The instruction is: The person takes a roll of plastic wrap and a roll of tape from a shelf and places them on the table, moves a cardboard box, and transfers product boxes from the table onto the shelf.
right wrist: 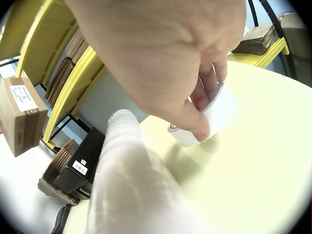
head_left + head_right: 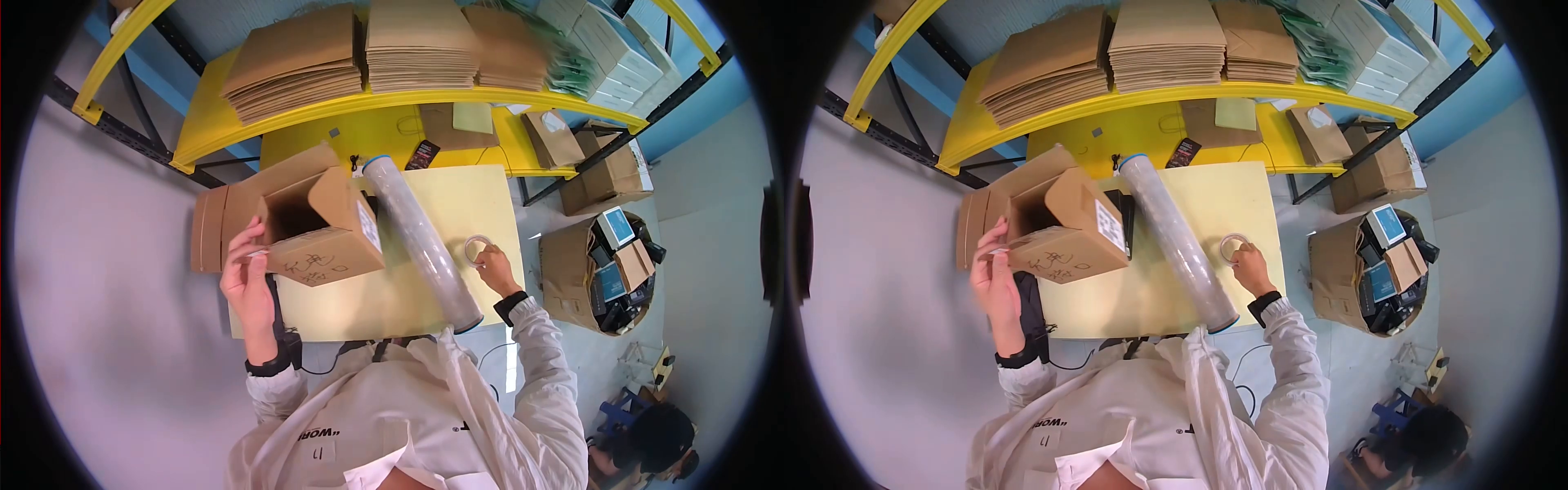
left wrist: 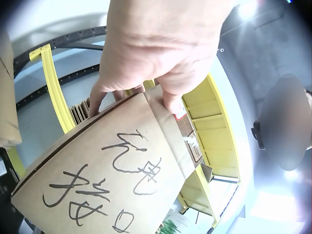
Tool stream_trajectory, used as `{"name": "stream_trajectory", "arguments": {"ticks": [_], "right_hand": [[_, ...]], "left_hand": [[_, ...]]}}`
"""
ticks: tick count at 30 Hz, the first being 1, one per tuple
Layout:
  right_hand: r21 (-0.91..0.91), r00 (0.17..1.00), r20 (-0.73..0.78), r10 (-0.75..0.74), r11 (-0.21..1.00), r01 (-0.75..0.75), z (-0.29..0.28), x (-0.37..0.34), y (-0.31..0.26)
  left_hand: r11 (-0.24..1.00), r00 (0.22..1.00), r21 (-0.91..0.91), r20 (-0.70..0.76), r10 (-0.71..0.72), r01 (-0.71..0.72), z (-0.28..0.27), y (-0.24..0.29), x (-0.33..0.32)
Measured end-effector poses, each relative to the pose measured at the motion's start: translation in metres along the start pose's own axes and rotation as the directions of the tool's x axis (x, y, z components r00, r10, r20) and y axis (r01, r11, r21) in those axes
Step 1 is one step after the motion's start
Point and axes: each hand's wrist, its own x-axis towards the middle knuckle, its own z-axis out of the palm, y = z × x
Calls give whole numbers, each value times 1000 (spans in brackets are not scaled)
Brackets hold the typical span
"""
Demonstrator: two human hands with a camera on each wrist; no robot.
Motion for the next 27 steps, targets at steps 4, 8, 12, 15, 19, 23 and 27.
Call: {"name": "stream_trajectory", "arguments": {"ticks": [4,8,12,15,19,23,27], "right_hand": [[6,1000,-15,4,1000,-4,9,-3,7],[-4,997,-71,-33,999,33,21,-7,12],[-38,993,-104,-59,998,55,33,-8,10],[-47,990,-109,-90,995,86,31,-10,3],[9,992,-119,45,999,-44,10,-2,-23],[300,974,-129,185,944,-139,-20,6,-48],[611,952,-45,302,762,-213,-65,4,-92]], "left_hand": [[1000,998,-12,61,-24,25,30,-1,-5],[997,991,-20,109,-75,78,50,-5,-15],[995,982,-61,177,-73,85,66,-12,-21],[991,971,-93,226,-73,96,77,-13,-24],[987,945,-104,316,-82,121,92,-18,-26],[984,923,-138,382,-49,110,109,-26,-33],[992,890,-92,454,-33,84,126,-29,-43]]}}
